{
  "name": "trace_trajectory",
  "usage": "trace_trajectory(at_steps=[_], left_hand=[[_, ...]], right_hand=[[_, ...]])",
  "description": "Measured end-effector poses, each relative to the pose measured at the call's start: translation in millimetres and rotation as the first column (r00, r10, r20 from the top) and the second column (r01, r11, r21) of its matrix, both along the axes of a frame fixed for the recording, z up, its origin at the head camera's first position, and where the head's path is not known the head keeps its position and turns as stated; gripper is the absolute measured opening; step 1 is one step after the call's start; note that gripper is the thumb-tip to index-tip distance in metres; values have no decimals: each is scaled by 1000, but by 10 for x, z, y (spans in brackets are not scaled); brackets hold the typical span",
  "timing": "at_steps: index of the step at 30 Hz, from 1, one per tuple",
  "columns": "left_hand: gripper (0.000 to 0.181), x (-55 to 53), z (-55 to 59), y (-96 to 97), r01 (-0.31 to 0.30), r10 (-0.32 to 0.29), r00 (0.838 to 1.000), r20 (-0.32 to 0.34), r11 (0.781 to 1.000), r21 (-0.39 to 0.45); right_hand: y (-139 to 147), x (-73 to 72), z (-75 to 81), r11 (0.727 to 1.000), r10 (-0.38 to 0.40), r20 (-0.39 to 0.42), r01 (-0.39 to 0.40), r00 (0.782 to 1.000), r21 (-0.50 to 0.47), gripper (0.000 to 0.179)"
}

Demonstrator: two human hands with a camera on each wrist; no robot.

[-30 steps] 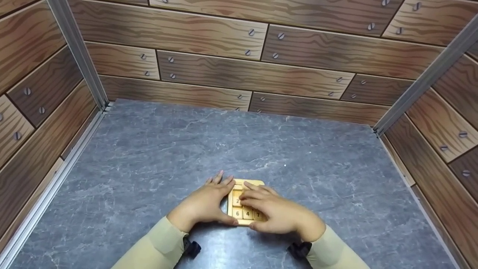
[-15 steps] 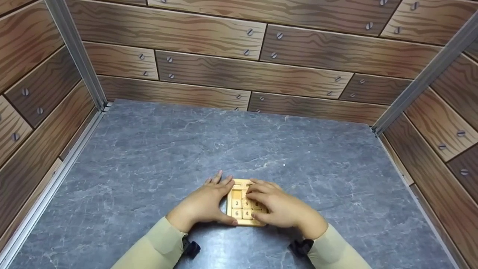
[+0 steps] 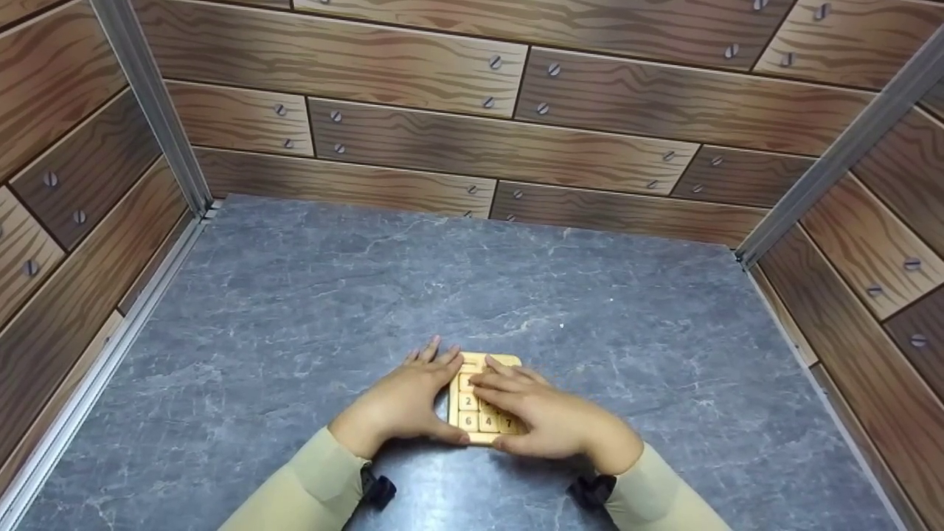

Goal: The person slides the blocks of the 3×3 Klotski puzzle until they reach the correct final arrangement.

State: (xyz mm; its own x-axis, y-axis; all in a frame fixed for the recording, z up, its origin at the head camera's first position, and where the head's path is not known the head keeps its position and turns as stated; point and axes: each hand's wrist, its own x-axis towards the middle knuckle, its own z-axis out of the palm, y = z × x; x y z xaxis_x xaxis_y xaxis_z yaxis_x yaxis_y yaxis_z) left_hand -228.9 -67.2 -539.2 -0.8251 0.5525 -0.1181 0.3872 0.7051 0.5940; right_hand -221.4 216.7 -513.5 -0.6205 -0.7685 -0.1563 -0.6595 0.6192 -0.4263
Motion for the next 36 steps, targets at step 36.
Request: trace_trajectory(at_steps=[36], left_hand=[[131,6,2,2,-3,3,1000,19,1000,11]], right_hand=[[134,239,-20,995,-79,-50,82,996,64,89]])
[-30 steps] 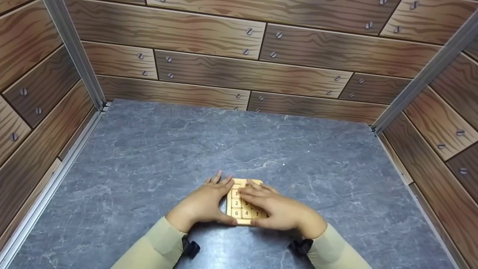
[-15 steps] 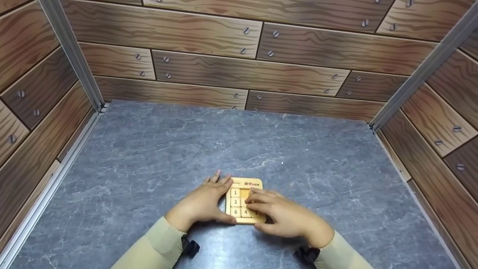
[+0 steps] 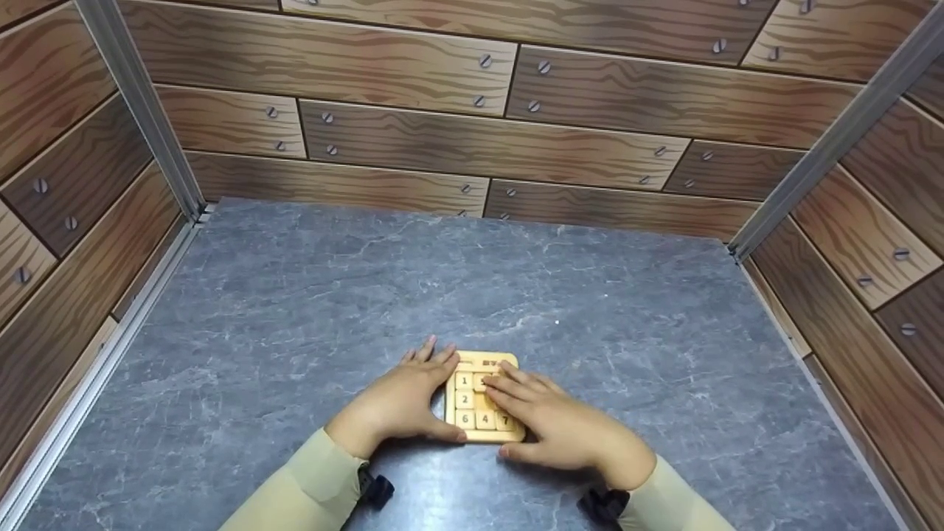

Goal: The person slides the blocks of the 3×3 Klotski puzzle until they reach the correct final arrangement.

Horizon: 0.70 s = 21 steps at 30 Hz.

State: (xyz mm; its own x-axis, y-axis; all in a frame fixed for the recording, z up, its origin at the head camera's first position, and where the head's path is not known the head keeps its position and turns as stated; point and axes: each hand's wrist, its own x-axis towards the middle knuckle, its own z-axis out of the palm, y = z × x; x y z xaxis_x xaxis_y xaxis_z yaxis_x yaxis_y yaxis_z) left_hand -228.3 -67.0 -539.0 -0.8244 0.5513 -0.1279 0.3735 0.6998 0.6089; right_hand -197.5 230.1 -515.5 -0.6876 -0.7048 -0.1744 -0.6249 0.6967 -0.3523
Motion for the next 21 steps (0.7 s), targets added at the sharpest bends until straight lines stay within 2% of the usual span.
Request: trace_trajectory(at_steps=[8,21], left_hand=[[130,0,1,9,3,-3,1000,-4,1000,-9],[131,-1,1,5,-1,1,1000,-11,1000,-13]], right_hand=[[-119,95,16,992,127,-1,-127,992,20,89],[-77,65,84,996,88,67,-90,994,18,83]])
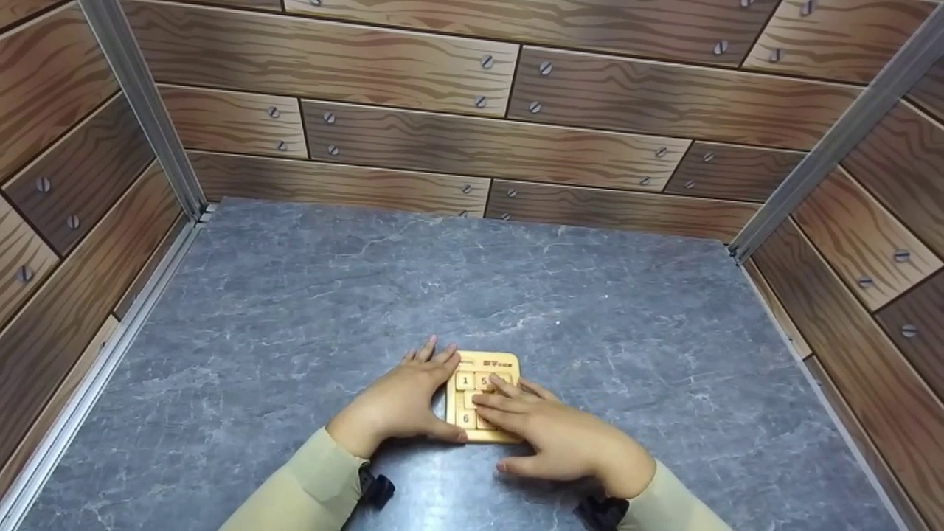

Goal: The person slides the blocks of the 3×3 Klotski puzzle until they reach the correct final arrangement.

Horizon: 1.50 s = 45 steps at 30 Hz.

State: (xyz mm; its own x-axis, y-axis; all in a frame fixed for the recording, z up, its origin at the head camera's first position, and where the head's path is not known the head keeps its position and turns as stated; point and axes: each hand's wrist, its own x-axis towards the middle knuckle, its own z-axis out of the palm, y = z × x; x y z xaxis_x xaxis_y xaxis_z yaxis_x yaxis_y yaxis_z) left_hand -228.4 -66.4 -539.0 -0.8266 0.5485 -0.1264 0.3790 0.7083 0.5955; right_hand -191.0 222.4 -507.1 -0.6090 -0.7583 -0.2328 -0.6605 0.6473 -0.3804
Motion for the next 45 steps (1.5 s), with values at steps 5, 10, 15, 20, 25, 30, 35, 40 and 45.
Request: trace_trajectory(at_steps=[5,10,15,20,25,30,35,40,45], left_hand=[[132,1,-9,-3,-2,2,1000,4,1000,3],[131,1,-1,2,-2,2,1000,7,1000,5],[131,-1,13,3,-2,2,1000,4,1000,0],[132,-1,15,3,-1,1,1000,-8,1000,0],[132,0,6,5,0,0,1000,-8,1000,1],[132,-3,4,9,0,0,1000,-9,1000,-2],[132,-3,3,5,0,0,1000,-9,1000,0],[132,-2,-2,-2,2,-2,1000,-3,1000,6],[132,1,-10,-9,-3,3,1000,-1,1000,12]], right_hand=[[54,-5,60,1000,-8,2,8,1000,-12,82],[147,-19,143,999,-47,-40,46,998,-23,76],[154,-25,179,998,-65,-30,65,997,-1,73],[97,8,136,999,-36,-37,36,999,2,75],[45,15,69,1000,0,-22,0,1000,-7,80],[59,12,75,1000,-8,-14,8,1000,-7,78],[89,10,115,999,-50,14,50,999,2,78],[93,15,144,998,-64,10,63,998,28,78],[39,72,150,1000,-11,-54,13,998,27,76]])
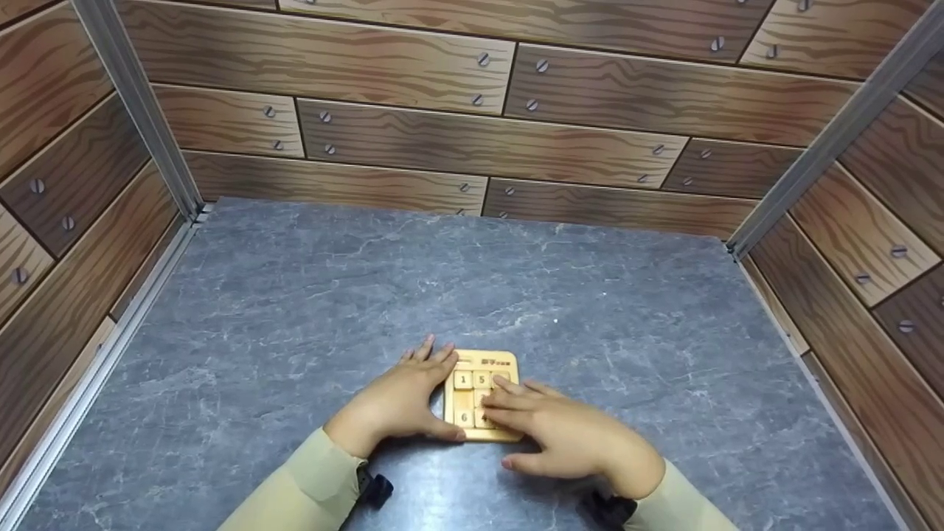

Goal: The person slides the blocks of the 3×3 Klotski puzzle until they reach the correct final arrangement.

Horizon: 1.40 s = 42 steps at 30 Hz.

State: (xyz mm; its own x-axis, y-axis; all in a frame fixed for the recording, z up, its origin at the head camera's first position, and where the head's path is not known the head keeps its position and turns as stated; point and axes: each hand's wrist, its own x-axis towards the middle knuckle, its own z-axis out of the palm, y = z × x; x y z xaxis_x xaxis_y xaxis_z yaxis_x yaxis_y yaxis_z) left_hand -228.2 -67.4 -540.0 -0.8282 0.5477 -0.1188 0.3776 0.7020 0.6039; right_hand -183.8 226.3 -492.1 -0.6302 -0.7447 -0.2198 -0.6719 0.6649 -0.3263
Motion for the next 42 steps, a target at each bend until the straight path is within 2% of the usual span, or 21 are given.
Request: trace_trajectory(at_steps=[6,8,13,16,20,25,28,33,37,42], left_hand=[[132,-8,-11,-5,4,-4,1000,-19,1000,-4],[132,-10,-11,-5,5,-6,1000,-21,1000,-4],[132,-7,-19,-2,10,-10,1000,-16,1000,-11],[132,-1,-14,1,10,-10,1000,-11,1000,-11],[132,3,-2,8,6,-7,1000,-7,1000,-9],[132,0,-4,10,-1,1,1000,-2,1000,-12],[132,-5,-9,2,0,0,1000,-7,1000,-14],[132,-4,-7,-5,7,-7,1000,-13,1000,-9],[132,-3,-6,-3,8,-8,1000,-12,1000,-9],[132,-2,-2,-4,11,-11,1000,-16,1000,-14]], right_hand=[[-91,50,-45,992,123,-41,-124,992,-35,73],[-98,37,-71,993,111,-15,-111,994,-48,74],[-77,-31,-141,998,8,97,-2,995,-60,82],[-59,-66,-163,998,-11,126,18,992,-57,84],[-18,-72,-113,999,-3,88,7,996,-50,83],[15,-43,-3,999,26,40,-24,999,-35,64],[-13,-24,7,999,48,33,-48,998,-16,59],[-78,8,-65,997,81,15,-81,997,-21,65],[-93,1,-115,994,100,31,-98,995,-43,71],[-22,-27,-63,998,47,43,-44,998,-50,77]])
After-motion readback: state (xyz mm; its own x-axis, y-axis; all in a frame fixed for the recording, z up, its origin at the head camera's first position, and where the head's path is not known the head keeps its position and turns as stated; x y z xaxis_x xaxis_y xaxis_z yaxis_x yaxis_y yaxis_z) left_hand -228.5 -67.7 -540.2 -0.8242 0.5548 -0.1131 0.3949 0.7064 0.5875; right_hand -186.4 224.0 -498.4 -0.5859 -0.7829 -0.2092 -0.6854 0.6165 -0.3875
